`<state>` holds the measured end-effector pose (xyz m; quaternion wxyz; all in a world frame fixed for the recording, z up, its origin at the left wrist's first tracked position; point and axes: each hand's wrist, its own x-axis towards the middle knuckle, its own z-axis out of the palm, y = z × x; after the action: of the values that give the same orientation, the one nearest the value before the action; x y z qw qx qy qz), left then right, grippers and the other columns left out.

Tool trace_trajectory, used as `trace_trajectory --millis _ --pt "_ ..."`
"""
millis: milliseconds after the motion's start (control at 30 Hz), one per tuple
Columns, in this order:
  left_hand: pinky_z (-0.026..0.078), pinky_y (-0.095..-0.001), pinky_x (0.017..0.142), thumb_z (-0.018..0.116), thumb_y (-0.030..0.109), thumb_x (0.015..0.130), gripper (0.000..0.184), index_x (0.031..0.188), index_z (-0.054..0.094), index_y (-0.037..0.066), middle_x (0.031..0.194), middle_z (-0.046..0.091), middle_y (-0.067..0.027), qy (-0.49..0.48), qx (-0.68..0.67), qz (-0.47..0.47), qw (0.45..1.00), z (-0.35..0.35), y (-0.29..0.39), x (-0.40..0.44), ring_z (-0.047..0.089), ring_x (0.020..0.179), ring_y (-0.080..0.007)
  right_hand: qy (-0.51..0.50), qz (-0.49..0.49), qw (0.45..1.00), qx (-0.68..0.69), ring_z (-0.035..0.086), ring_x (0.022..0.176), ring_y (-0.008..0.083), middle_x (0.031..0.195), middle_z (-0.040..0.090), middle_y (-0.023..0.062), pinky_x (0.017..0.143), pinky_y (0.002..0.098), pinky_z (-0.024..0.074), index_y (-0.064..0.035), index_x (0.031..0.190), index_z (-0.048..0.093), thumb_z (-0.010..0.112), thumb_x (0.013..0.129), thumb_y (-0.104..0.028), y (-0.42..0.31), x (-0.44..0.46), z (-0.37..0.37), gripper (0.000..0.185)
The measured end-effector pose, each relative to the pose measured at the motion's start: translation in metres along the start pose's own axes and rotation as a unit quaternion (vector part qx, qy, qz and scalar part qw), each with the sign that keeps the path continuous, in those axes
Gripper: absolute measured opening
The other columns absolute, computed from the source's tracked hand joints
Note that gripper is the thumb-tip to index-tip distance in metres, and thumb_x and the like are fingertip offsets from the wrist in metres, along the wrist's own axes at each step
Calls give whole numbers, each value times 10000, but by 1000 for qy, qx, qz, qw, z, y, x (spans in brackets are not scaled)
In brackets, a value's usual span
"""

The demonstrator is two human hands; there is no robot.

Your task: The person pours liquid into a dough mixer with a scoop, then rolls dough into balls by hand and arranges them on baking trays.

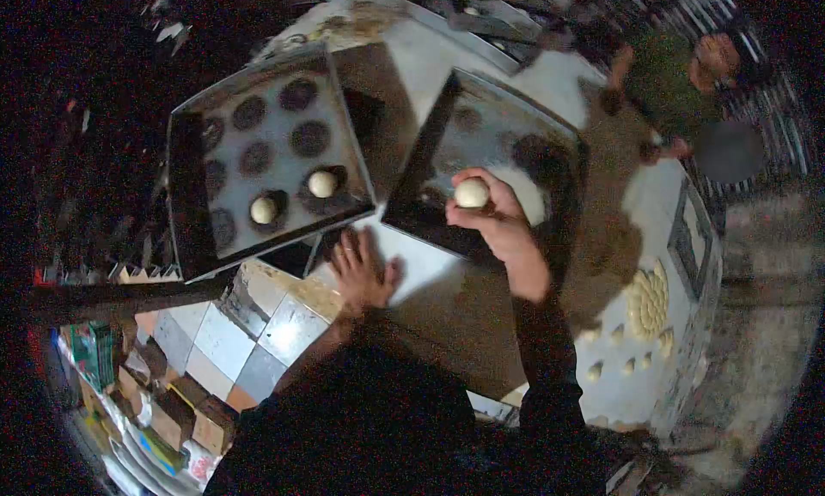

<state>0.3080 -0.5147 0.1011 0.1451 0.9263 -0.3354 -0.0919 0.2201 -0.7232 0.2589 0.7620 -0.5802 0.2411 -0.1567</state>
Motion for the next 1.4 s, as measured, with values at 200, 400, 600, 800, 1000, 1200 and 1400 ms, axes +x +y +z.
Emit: trace_trajectory --millis 200,400,600,800,1000,1200,1400 --pt "274 -616 926 435 611 770 793 1398 283 152 1374 313 -208 85 40 46 995 20 -13 4 363 1210 -375 -125 -151 954 -227 549 887 114 983 540 28 772 261 475 -57 1046 505 714 722 -13 30 107 118 389" --pt "379 -556 853 405 455 844 539 1337 401 240 1294 456 -135 153 110 72 979 38 -20 8 465 1156 -294 -91 -178 826 -528 493 1061 313 1032 559 145 892 394 394 -47 1016 544 671 702 -77 72 211 171 340" --pt "390 -521 803 448 312 838 444 1271 465 214 1208 505 -108 205 106 75 970 29 -19 10 481 1114 -275 -102 -214 798 -554 377 1204 365 1201 460 181 979 406 344 -66 1176 491 638 732 -99 72 209 175 469" --pt "339 -555 889 497 344 811 489 1263 471 162 1279 444 -127 180 75 101 976 30 -21 5 438 1169 -292 44 -296 802 -517 486 1065 334 1097 509 175 888 396 414 -47 1121 517 626 735 -105 38 65 123 406" --pt "405 -440 808 587 281 775 287 976 606 76 926 593 -119 78 -281 289 912 20 -47 -9 550 882 -279 -38 -22 926 -375 540 943 269 977 552 141 816 369 446 -44 1046 545 599 755 -86 165 -113 36 298" --pt "452 -396 709 507 153 814 167 881 603 34 849 595 -131 -190 -240 436 846 11 -56 -76 572 788 -287 32 94 936 -337 543 913 261 951 556 138 796 365 449 -42 1026 551 595 763 -92 190 -206 -31 272" --pt "453 -396 715 508 149 808 171 890 602 32 866 596 -140 -353 -207 319 855 27 -20 -133 572 797 -294 87 142 942 -291 546 883 253 926 559 135 775 361 452 -40 1007 557 591 770 -98 207 -280 -84 246"
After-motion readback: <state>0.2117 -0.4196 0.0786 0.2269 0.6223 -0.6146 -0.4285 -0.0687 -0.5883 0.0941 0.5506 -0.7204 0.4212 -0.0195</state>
